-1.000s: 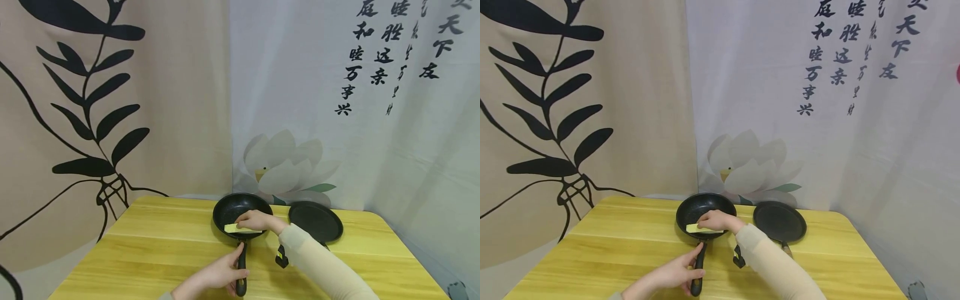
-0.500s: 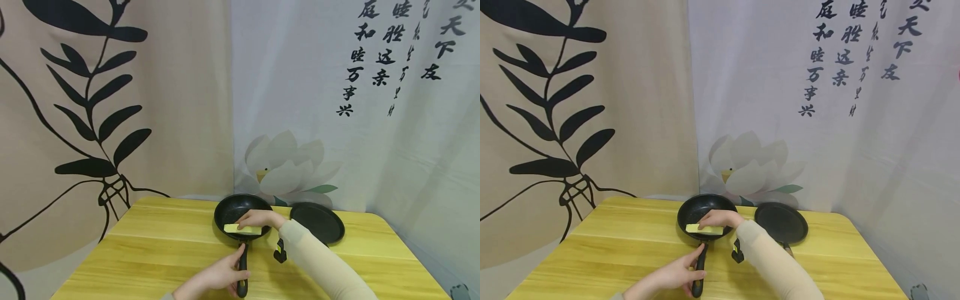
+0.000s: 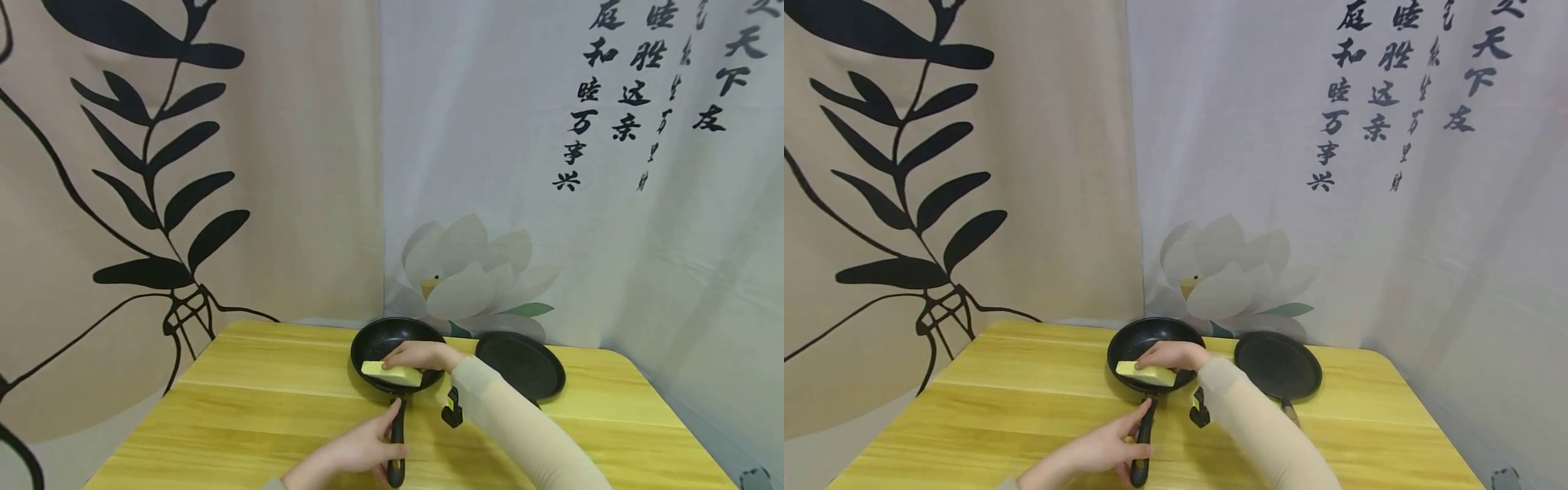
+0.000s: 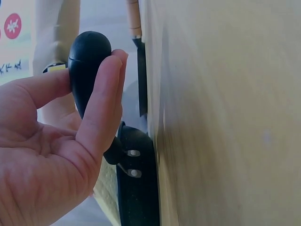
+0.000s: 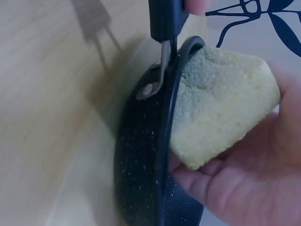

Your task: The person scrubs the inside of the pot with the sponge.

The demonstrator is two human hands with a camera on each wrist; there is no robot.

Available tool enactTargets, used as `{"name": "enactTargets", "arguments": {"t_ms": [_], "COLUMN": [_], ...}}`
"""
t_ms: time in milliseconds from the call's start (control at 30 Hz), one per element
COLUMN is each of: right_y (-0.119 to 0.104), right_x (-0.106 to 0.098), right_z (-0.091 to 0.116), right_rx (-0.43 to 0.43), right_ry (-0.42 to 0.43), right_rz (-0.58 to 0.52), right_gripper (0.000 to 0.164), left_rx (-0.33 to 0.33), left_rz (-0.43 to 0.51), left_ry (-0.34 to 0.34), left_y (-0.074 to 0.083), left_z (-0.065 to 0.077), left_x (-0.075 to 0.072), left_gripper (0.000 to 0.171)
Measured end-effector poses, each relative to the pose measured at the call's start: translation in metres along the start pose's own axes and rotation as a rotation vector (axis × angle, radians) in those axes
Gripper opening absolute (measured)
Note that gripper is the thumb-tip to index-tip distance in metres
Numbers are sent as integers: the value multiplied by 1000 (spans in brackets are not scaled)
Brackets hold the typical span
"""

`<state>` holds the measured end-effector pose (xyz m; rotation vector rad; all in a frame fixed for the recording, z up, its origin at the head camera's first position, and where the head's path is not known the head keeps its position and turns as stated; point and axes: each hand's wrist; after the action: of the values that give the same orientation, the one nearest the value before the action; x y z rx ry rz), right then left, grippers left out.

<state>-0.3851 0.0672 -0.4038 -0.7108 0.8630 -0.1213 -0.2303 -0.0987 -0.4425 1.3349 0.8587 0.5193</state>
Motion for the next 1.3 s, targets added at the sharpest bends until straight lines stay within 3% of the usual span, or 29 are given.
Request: {"name": "enactTargets", "arguments": {"t_ms": [433,1133,1300], "right_y": [-3,-8,-9], "right_x": [10,22,24], "right_z": [-12,-26,-29], "right_rx": [-25,-99,-83], "right_ry": [39,152,182], "right_rz": [-170,-96,-104], "right_gripper": [47,47,49], "left_rx": [6,27,23], "left_rz": [-5,5,8], "left_ry": [6,4,4], "left_y": [1,3,3], "left_z": [0,1,0], "left_x": [1,1,1], "left_gripper": [81,80,80]}}
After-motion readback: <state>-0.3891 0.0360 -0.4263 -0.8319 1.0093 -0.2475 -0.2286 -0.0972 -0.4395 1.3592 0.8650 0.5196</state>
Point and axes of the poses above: each hand's wrist, its own z-axis away from the middle knuckle, its own x-axis out of the palm, y = z × x, and after that the axes turned 9 degrees about x, right-handed
